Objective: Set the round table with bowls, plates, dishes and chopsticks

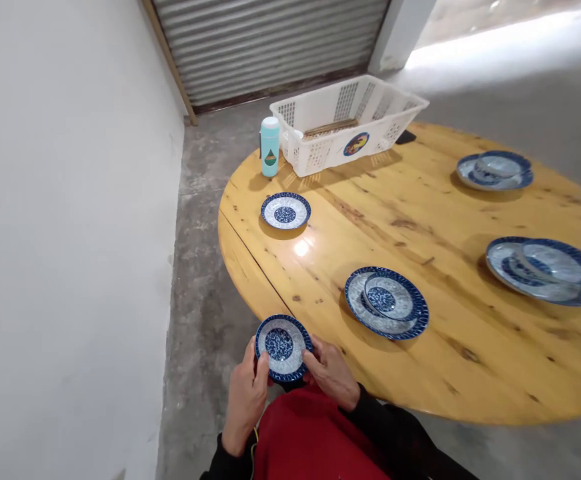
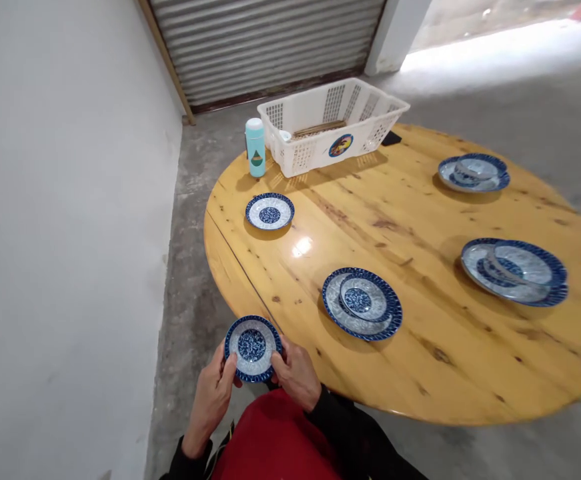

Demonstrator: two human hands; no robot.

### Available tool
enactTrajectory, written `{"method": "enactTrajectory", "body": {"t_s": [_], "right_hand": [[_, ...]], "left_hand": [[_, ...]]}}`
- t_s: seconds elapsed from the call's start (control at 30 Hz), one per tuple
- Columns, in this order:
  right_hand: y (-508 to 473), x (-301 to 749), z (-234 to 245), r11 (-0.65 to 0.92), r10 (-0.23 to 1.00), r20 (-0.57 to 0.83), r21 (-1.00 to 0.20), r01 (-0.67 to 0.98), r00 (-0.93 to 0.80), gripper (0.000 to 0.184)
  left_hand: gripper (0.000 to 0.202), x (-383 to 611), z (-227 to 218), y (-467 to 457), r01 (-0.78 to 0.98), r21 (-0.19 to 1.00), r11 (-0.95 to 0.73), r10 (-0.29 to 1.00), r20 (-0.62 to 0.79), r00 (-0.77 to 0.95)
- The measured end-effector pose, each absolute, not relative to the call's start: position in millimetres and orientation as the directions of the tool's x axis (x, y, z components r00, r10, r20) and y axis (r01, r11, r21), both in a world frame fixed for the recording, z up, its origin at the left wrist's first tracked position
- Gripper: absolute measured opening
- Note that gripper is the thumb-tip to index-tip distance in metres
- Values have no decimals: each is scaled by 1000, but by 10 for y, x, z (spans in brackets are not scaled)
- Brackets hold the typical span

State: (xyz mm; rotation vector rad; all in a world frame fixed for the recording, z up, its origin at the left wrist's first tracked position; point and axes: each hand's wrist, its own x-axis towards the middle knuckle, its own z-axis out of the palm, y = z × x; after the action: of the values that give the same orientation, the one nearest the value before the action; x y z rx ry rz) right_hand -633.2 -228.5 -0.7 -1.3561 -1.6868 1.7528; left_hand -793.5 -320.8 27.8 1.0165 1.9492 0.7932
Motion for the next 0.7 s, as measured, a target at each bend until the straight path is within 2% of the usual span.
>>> {"method": "enactTrajectory", "body": {"t_s": [0.1,0.27,0.43,0.7], "right_hand": [[-2029,-6524,-16,-267,813,-400,-902,340,-423,21],[-1631,-6747,-1,-303,872,-375,-919,254,-316,20],[-1200,-6881,52,-395,873,-425,-904,166,-240,19],[-267,-7104,185,-323,943,-329,-939,118,-44,15]], "left_hand": [[54,-8196,352,-2815,408,774,485,870,-380,-313],[42,-8557,486,-2128,511,752,417,906,-390,-165],[36,-8778,532,-1458,632,731,257,962,-258,-92],[32,-9074,633,-261,747,665,-24,996,-44,71]]}}
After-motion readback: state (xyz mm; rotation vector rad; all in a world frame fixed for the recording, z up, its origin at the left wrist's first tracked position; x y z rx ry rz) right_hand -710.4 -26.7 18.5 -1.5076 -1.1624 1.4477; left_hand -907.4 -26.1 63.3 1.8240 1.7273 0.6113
